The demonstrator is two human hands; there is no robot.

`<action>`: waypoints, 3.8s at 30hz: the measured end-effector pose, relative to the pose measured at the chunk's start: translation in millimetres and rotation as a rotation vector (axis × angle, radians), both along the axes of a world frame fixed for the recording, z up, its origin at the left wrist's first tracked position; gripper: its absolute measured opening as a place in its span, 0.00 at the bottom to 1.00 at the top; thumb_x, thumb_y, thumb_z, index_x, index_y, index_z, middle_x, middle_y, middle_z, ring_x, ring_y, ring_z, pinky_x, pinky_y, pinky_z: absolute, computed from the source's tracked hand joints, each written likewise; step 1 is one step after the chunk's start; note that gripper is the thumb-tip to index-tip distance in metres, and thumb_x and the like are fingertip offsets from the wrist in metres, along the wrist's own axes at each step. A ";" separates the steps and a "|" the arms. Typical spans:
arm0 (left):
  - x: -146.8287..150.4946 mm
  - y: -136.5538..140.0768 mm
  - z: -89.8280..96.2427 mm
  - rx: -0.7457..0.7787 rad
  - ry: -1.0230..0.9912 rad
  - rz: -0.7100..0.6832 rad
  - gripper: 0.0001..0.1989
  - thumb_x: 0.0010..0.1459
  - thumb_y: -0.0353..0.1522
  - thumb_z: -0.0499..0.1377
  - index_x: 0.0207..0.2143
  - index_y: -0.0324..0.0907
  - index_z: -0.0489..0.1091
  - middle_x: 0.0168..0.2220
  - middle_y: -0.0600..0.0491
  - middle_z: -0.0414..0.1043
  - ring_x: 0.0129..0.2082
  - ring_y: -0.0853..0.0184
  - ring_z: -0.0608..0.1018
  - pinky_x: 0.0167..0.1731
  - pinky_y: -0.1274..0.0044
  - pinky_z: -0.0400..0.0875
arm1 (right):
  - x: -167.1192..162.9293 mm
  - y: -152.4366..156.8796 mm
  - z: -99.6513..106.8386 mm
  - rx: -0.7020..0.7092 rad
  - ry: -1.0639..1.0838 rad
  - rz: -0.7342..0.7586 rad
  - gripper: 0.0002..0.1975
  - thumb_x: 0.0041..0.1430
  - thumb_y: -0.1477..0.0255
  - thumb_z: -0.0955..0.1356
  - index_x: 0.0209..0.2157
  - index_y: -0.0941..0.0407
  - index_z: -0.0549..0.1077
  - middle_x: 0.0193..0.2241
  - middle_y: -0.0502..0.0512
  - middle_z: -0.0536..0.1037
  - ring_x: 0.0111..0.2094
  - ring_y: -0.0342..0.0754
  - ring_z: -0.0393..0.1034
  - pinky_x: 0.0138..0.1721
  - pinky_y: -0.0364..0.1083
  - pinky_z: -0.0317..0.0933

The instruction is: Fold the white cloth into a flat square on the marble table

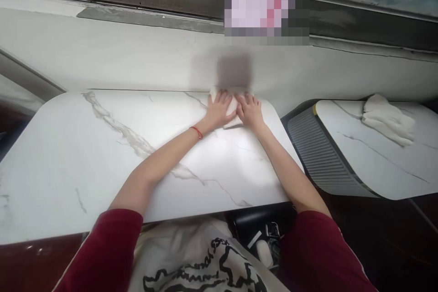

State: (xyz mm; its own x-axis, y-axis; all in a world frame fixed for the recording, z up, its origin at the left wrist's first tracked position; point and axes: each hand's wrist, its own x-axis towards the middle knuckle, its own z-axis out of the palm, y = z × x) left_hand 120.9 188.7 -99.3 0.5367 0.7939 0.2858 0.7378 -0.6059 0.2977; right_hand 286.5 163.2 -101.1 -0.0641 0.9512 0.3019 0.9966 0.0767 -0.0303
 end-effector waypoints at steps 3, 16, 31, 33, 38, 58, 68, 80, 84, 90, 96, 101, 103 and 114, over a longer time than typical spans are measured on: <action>-2.9 0.6 -0.8 0.000 0.020 -0.011 0.31 0.69 0.44 0.49 0.69 0.37 0.59 0.73 0.40 0.53 0.73 0.49 0.52 0.69 0.50 0.47 | -1.3 -2.7 1.7 -0.017 -0.001 -0.009 0.30 0.71 0.67 0.52 0.68 0.56 0.64 0.65 0.70 0.65 0.60 0.64 0.60 0.57 0.58 0.55; -12.9 -24.6 0.7 0.047 0.048 -0.032 0.29 0.70 0.39 0.48 0.68 0.35 0.59 0.72 0.36 0.54 0.73 0.50 0.55 0.67 0.51 0.52 | -10.1 -26.5 7.2 -0.042 -0.036 -0.021 0.30 0.71 0.68 0.52 0.69 0.58 0.63 0.66 0.71 0.64 0.60 0.63 0.59 0.56 0.57 0.56; 12.6 -129.8 -1.1 0.060 0.137 -0.247 0.31 0.70 0.39 0.47 0.69 0.30 0.58 0.72 0.31 0.52 0.73 0.44 0.55 0.64 0.47 0.55 | 10.5 -171.2 14.0 0.016 -0.103 -0.106 0.28 0.70 0.67 0.54 0.62 0.60 0.71 0.59 0.72 0.72 0.53 0.64 0.66 0.50 0.58 0.61; 15.3 -156.3 -3.1 0.095 0.120 -0.330 0.31 0.70 0.40 0.47 0.68 0.30 0.59 0.71 0.31 0.54 0.72 0.43 0.56 0.63 0.46 0.58 | 12.4 -210.7 13.0 0.030 -0.088 -0.163 0.27 0.70 0.66 0.54 0.61 0.60 0.72 0.59 0.72 0.72 0.53 0.65 0.68 0.50 0.58 0.63; 14.5 -205.2 -7.2 0.151 0.060 -0.588 0.35 0.69 0.46 0.47 0.68 0.30 0.60 0.68 0.28 0.58 0.69 0.40 0.61 0.56 0.49 0.66 | 13.9 -290.2 8.6 0.082 0.002 -0.277 0.28 0.68 0.66 0.56 0.67 0.50 0.67 0.59 0.71 0.73 0.54 0.68 0.69 0.50 0.64 0.64; -9.6 -65.7 4.4 0.070 0.133 -0.182 0.35 0.69 0.49 0.51 0.70 0.37 0.58 0.71 0.35 0.55 0.72 0.49 0.58 0.65 0.55 0.57 | 32.1 -54.0 31.0 -0.177 -0.086 0.109 0.27 0.70 0.71 0.55 0.66 0.59 0.67 0.64 0.72 0.67 0.62 0.62 0.64 0.54 0.58 0.63; -43.7 -13.2 7.6 0.116 0.101 -0.041 0.27 0.68 0.42 0.54 0.65 0.41 0.65 0.69 0.40 0.62 0.69 0.54 0.63 0.68 0.56 0.51 | -25.3 -5.6 25.9 -0.107 -0.103 0.091 0.29 0.68 0.73 0.54 0.67 0.62 0.64 0.63 0.75 0.66 0.58 0.65 0.62 0.52 0.58 0.59; -98.7 -52.2 23.5 0.184 0.216 -0.163 0.17 0.67 0.40 0.52 0.51 0.41 0.72 0.59 0.38 0.71 0.62 0.52 0.71 0.58 0.61 0.63 | -61.1 -32.6 79.2 -0.233 -0.157 0.119 0.21 0.68 0.70 0.57 0.49 0.56 0.79 0.40 0.65 0.82 0.40 0.57 0.73 0.38 0.49 0.60; -134.7 -75.4 19.7 0.208 0.189 -0.207 0.18 0.67 0.39 0.51 0.52 0.42 0.71 0.60 0.38 0.70 0.63 0.51 0.70 0.58 0.59 0.64 | -61.3 -1.6 110.4 0.040 -0.011 0.043 0.30 0.67 0.68 0.56 0.66 0.61 0.65 0.39 0.68 0.82 0.35 0.56 0.73 0.34 0.48 0.59; -141.4 -81.8 8.3 0.269 0.145 -0.193 0.17 0.65 0.39 0.54 0.51 0.40 0.71 0.57 0.38 0.72 0.61 0.51 0.70 0.58 0.59 0.64 | -70.7 65.7 142.8 0.037 -0.022 -0.108 0.44 0.65 0.73 0.58 0.73 0.64 0.25 0.40 0.69 0.80 0.32 0.52 0.69 0.35 0.48 0.59; -138.2 -79.8 3.3 0.308 0.138 -0.186 0.15 0.64 0.38 0.56 0.49 0.40 0.71 0.56 0.38 0.72 0.60 0.51 0.71 0.56 0.59 0.64 | -81.8 84.4 152.4 -0.036 -0.055 -0.178 0.48 0.64 0.75 0.61 0.72 0.59 0.22 0.41 0.67 0.79 0.36 0.53 0.70 0.37 0.48 0.60; -137.9 -79.0 0.7 0.312 0.133 -0.184 0.15 0.63 0.37 0.56 0.48 0.39 0.72 0.56 0.38 0.72 0.59 0.50 0.71 0.56 0.59 0.64 | -83.4 81.4 156.4 -0.063 -0.083 -0.204 0.46 0.66 0.72 0.61 0.73 0.59 0.25 0.41 0.68 0.78 0.37 0.54 0.71 0.37 0.48 0.61; -137.8 -78.7 0.1 0.314 0.138 -0.182 0.15 0.64 0.38 0.56 0.48 0.39 0.72 0.56 0.38 0.71 0.59 0.50 0.71 0.56 0.59 0.64 | -83.4 79.7 157.8 -0.067 -0.088 -0.200 0.45 0.67 0.71 0.61 0.74 0.59 0.27 0.41 0.68 0.78 0.37 0.54 0.71 0.37 0.48 0.61; -138.9 -79.2 0.2 0.322 0.151 -0.179 0.17 0.65 0.38 0.54 0.50 0.38 0.71 0.57 0.38 0.71 0.60 0.51 0.71 0.57 0.60 0.63 | -88.5 56.0 156.2 -0.017 -0.087 -0.158 0.45 0.64 0.74 0.59 0.74 0.60 0.27 0.40 0.66 0.80 0.35 0.54 0.71 0.36 0.48 0.61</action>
State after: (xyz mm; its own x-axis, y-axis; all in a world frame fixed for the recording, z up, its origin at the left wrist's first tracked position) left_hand -18.0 109.5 -99.1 0.7135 0.5664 0.4124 0.6327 -0.7737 -0.0321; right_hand 198.1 219.2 55.1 0.0616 0.9563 0.2858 0.9951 -0.0811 0.0570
